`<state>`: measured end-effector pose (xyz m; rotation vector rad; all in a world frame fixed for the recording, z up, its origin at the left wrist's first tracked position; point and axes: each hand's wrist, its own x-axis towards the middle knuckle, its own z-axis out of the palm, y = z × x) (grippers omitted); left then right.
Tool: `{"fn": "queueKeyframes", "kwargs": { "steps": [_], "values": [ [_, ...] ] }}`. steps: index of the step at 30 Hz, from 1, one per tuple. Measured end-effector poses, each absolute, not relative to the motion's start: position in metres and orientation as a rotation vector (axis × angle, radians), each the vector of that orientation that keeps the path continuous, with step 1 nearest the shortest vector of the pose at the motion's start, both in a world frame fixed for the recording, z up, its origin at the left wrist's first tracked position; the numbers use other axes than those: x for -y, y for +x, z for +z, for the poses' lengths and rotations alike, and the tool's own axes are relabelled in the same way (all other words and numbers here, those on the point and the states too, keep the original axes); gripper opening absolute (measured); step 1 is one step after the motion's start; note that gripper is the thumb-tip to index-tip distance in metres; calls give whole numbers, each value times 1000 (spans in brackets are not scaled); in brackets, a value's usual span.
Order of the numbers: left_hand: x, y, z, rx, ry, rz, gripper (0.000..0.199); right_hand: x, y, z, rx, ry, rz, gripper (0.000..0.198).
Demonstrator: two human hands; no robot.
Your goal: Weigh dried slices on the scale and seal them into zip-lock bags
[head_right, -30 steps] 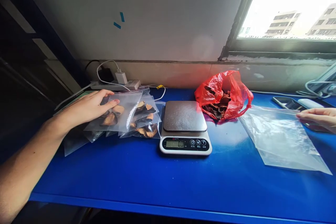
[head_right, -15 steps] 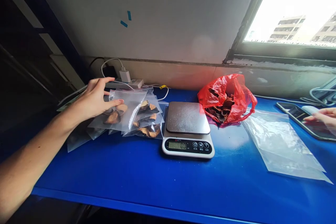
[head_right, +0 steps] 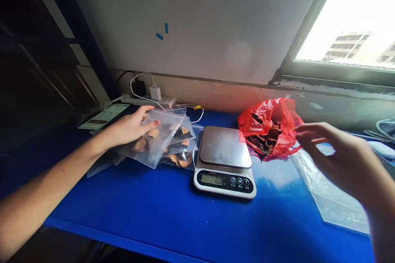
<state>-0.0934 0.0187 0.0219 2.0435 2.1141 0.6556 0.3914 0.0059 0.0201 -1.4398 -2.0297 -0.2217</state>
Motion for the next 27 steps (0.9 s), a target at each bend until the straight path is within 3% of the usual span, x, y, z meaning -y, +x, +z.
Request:
{"fn": "queueKeyframes", "kwargs": {
  "steps": [3,9,14,17,19,22,27],
  "values": [
    [-12,-90,27,-2061,2072,631,73,-1,347,18,2205,-1180,-164,10],
    [11,-74,40,-2190,2241,777,53,12,284,28,2325,-1010,-1,7],
    [40,-46,48,-1899,2416,1015,45,30,223,25,2268,-863,165,19],
    [56,-27,41,-1517,2401,1107,40,45,204,15,2033,-947,280,41],
    [61,-18,35,-1348,2383,1095,41,52,204,10,1934,-998,426,43],
    [63,-14,29,-1239,2346,1065,43,56,213,13,1900,-1037,757,21],
    [58,-14,25,-1254,2448,958,45,51,221,20,1784,-993,1202,32]
  ]
}}
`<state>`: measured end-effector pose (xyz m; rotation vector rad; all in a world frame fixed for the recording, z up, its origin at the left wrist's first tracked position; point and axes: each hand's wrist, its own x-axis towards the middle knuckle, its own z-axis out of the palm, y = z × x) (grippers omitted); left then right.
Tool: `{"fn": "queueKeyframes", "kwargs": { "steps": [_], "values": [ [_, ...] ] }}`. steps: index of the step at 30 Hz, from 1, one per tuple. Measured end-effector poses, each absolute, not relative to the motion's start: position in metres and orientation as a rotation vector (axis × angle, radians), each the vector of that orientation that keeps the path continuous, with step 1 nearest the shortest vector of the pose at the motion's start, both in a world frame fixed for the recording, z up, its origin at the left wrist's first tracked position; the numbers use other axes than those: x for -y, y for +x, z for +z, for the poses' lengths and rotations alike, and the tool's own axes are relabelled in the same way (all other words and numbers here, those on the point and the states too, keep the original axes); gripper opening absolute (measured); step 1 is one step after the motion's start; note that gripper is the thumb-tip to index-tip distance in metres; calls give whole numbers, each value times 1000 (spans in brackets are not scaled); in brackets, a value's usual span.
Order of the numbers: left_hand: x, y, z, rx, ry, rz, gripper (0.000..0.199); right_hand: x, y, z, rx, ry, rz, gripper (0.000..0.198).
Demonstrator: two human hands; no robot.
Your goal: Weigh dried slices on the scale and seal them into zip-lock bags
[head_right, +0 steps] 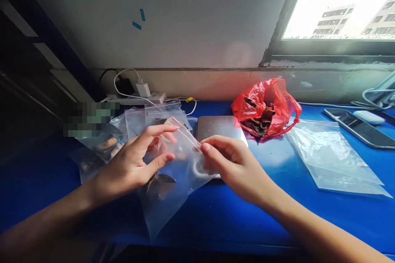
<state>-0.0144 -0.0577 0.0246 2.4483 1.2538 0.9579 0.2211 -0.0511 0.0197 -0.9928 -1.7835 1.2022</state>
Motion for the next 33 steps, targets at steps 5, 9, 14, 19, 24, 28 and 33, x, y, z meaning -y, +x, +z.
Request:
{"fn": "queueKeyframes", "kwargs": {
  "steps": [5,9,14,19,24,28,33],
  "values": [
    [56,-11,18,-1093,2647,876,45,50,221,24,1779,-971,1372,31],
    [55,-8,16,-1051,2673,872,46,52,222,24,1802,-964,1439,17],
    [55,-10,14,-1056,2685,825,45,57,222,15,1947,-964,1121,34],
    [57,-10,14,-1040,2701,797,46,59,221,11,2162,-988,838,51],
    [57,-9,14,-974,2721,820,47,61,220,9,2250,-994,746,50],
    [56,-9,13,-918,2779,849,43,61,219,7,2207,-993,751,42],
    [57,-6,14,-1033,2948,966,38,62,219,9,2110,-941,815,39]
  ]
}}
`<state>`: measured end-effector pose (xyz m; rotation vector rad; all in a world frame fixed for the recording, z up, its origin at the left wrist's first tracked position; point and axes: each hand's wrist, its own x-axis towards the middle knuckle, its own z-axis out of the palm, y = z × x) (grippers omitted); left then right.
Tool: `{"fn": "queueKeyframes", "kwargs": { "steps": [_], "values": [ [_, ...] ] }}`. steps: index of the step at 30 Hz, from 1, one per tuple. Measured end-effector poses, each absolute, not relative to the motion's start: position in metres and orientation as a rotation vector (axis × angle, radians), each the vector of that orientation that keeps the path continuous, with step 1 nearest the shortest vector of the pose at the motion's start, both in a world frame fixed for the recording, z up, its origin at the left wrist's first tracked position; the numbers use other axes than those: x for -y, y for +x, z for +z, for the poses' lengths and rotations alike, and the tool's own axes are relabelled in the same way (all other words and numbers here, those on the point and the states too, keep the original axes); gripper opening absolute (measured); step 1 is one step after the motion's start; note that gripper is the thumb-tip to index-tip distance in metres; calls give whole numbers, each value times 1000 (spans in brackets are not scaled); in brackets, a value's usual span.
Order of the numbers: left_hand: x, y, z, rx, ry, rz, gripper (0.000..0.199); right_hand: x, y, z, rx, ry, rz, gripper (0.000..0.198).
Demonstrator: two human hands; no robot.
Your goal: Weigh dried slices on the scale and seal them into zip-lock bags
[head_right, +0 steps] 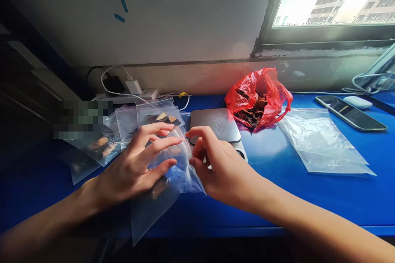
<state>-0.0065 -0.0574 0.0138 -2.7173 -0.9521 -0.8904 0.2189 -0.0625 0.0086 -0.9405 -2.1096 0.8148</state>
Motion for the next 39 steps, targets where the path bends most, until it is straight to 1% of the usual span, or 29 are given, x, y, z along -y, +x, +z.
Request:
{"fn": "queueKeyframes", "kwargs": {
  "steps": [7,10,12,20,24,28,31,35,39],
  "values": [
    [64,1,19,671,-2654,-930,25,68,218,10,1995,-850,958,26],
    [65,2,18,645,-2647,-909,16,68,215,8,1971,-835,1012,24],
    [65,3,18,660,-2628,-881,13,68,214,7,1962,-827,1067,22],
    [63,4,19,554,-2632,-866,15,72,209,7,1914,-780,1227,21],
    [60,3,22,425,-2669,-882,15,71,208,8,1798,-752,1369,18],
    [59,4,24,413,-2741,-980,15,68,206,9,1597,-751,1535,13],
    [60,4,23,419,-2727,-1041,11,68,205,10,1451,-755,1635,19],
    [65,3,22,466,-2654,-1011,21,67,204,10,1355,-755,1699,33],
    [69,2,21,547,-2612,-1036,15,65,203,9,1346,-785,1711,29]
  ]
}}
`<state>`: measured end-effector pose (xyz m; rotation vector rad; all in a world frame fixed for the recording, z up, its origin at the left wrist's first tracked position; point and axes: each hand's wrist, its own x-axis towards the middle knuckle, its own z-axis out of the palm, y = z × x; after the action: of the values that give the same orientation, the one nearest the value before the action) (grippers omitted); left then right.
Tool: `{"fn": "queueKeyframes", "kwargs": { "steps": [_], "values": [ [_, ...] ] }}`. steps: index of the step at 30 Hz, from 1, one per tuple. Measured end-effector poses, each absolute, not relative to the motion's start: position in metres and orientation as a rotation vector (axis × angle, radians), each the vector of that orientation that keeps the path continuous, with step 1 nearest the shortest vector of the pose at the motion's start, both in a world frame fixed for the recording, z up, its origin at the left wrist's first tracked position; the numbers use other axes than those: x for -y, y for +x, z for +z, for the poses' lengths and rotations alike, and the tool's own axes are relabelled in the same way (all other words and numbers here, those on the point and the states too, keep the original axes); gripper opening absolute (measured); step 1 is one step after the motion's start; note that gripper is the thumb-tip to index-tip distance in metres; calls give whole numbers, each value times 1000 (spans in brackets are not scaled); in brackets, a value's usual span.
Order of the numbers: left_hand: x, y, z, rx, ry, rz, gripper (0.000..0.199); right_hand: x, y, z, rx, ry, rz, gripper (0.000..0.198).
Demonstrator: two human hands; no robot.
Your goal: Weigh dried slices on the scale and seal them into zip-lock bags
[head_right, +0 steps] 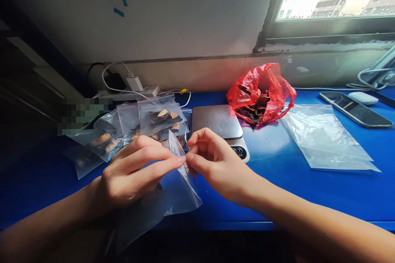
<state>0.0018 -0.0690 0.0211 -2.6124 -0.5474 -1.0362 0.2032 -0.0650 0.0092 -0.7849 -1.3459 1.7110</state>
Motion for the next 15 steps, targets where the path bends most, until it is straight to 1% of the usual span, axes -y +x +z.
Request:
{"fn": "queueKeyframes", "kwargs": {
  "steps": [5,10,15],
  "values": [
    [67,-1,22,512,-2614,-1062,14,64,205,10,1402,-839,1664,26],
    [64,0,25,389,-2668,-1019,18,65,206,13,1513,-816,1616,20],
    [63,4,25,373,-2687,-996,18,70,205,18,1715,-909,1388,11]
  ]
}}
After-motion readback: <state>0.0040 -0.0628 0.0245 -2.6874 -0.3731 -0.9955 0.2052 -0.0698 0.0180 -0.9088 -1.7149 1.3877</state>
